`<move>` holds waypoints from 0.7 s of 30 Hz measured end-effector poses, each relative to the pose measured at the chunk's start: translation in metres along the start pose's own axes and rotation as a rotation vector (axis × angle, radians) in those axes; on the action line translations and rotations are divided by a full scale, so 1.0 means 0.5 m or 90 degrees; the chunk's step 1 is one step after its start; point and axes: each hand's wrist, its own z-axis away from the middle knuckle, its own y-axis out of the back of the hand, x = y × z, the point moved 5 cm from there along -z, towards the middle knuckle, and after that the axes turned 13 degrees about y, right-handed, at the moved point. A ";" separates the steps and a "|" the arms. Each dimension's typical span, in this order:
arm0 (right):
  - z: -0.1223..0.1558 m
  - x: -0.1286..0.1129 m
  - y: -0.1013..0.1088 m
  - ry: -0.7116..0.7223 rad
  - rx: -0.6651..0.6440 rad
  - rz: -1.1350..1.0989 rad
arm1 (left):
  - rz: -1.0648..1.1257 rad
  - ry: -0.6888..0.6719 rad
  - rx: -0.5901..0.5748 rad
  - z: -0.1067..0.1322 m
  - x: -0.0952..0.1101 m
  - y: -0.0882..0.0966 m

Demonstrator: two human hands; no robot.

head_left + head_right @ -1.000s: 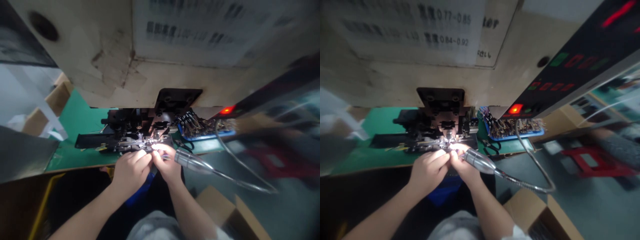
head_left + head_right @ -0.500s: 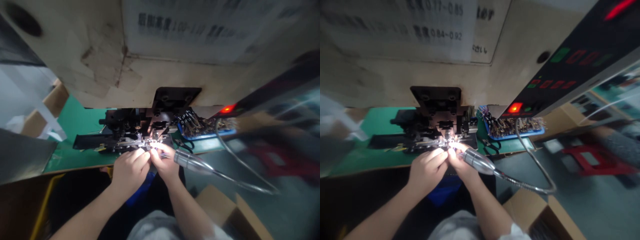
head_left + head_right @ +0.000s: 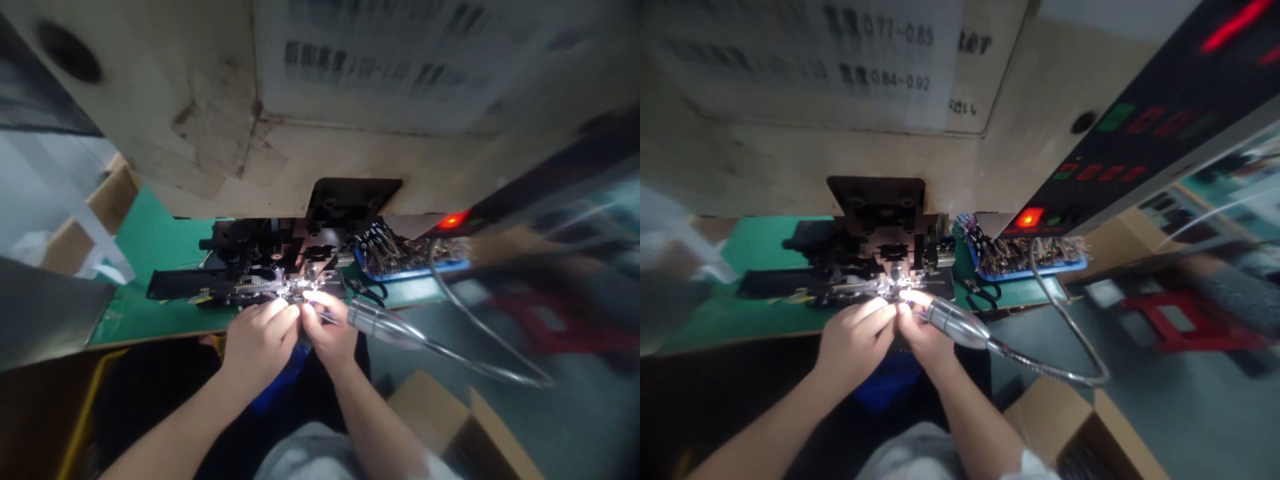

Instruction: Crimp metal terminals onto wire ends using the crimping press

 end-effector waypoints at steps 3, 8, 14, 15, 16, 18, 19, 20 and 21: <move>0.038 0.016 0.004 0.008 0.049 -0.025 | 0.058 -0.021 -0.017 0.006 0.000 0.004; 0.118 0.041 -0.019 -0.080 0.056 -0.304 | 0.294 0.001 -0.093 0.028 0.002 0.000; 0.150 0.015 0.002 -0.059 0.024 -0.266 | 0.372 -0.004 -0.224 0.059 0.027 -0.026; 0.154 0.014 0.008 -0.057 0.006 -0.261 | 0.373 -0.007 -0.244 0.063 0.031 -0.029; 0.159 0.014 0.014 -0.058 -0.019 -0.255 | 0.375 -0.003 -0.259 0.067 0.033 -0.033; 0.176 0.016 0.021 -0.064 -0.060 -0.242 | 0.380 0.021 -0.282 0.075 0.035 -0.041; 0.186 0.018 0.024 -0.071 -0.064 -0.238 | 0.381 0.029 -0.293 0.079 0.037 -0.046; 0.198 0.022 0.026 -0.084 -0.059 -0.237 | 0.378 0.031 -0.306 0.082 0.040 -0.051; 0.209 0.027 0.028 -0.104 -0.050 -0.240 | 0.368 0.025 -0.320 0.086 0.044 -0.056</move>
